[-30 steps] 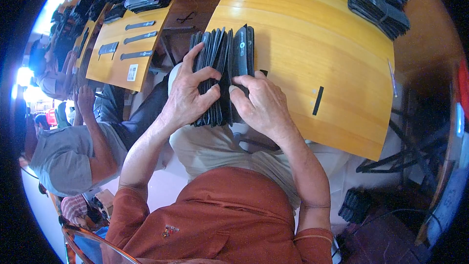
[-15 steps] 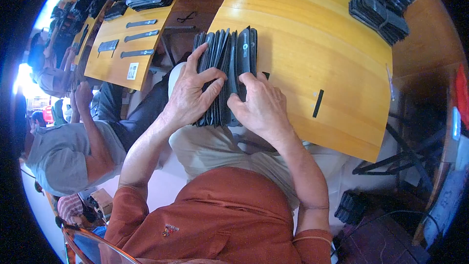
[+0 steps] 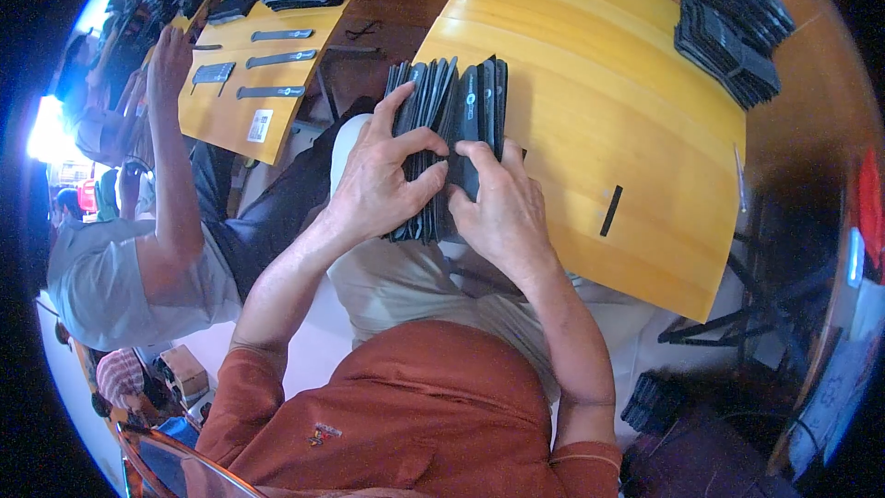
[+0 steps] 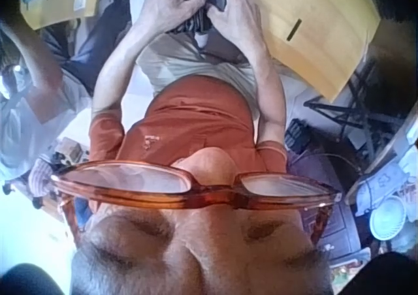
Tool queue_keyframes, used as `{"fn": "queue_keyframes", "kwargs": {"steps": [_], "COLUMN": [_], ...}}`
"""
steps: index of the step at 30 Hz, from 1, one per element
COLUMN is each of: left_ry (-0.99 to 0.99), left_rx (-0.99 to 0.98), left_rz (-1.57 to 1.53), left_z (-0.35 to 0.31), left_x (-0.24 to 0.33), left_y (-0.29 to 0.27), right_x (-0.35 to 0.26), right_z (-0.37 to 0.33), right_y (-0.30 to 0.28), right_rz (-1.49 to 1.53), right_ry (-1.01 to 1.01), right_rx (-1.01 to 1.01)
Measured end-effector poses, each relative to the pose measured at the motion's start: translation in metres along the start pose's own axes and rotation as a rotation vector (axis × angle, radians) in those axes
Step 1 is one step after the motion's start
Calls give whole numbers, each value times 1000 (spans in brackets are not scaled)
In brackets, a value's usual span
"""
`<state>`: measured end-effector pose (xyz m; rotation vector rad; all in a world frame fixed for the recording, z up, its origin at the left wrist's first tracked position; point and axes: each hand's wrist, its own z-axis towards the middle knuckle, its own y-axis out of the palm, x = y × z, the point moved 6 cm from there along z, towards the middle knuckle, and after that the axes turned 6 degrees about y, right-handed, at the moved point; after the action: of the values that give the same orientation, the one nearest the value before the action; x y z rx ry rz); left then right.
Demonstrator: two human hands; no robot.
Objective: Sorting and stacking black textile straps into a bundle at a workstation.
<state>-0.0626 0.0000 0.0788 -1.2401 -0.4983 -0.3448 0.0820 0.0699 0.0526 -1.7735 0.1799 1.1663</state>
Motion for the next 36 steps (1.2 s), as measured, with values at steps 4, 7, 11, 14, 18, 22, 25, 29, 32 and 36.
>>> {"fn": "queue_keyframes", "kwargs": {"steps": [4, 7, 11, 14, 18, 22, 25, 29, 32, 36], "left_ry": [19, 25, 42, 114, 227, 265, 193, 221, 225, 255], "left_rx": [66, 66, 85, 138, 182, 388, 376, 332, 296, 179], "left_rz": [-47, -92, -133, -132, -193, -138, -73, -221, -293, -348], "left_z": [1, 5, 7, 10, 16, 16, 16, 21, 18, 35], "left_x": [4, 13, 36, 59, 117, 156, 149, 135, 123, 86], "left_y": [2, 5, -4, -28, -67, -82, -84, -88, -103, -72], "right_x": [1, -5, -20, -38, -62, -69, -74, -64, -64, -62], "right_z": [-3, -7, -23, -35, -78, -84, -81, -105, -122, -60], "right_y": [-1, -11, -29, -50, -80, -73, -70, -103, -127, -107], "right_rz": [-18, -66, -103, -91, 29, 36, 72, -77, -166, -39], "right_ry": [-44, -27, -106, -172, 127, 22, -118, -187, -254, -225], "right_rx": [74, 97, 190, 283, 454, 442, 423, 537, 590, 399]}}
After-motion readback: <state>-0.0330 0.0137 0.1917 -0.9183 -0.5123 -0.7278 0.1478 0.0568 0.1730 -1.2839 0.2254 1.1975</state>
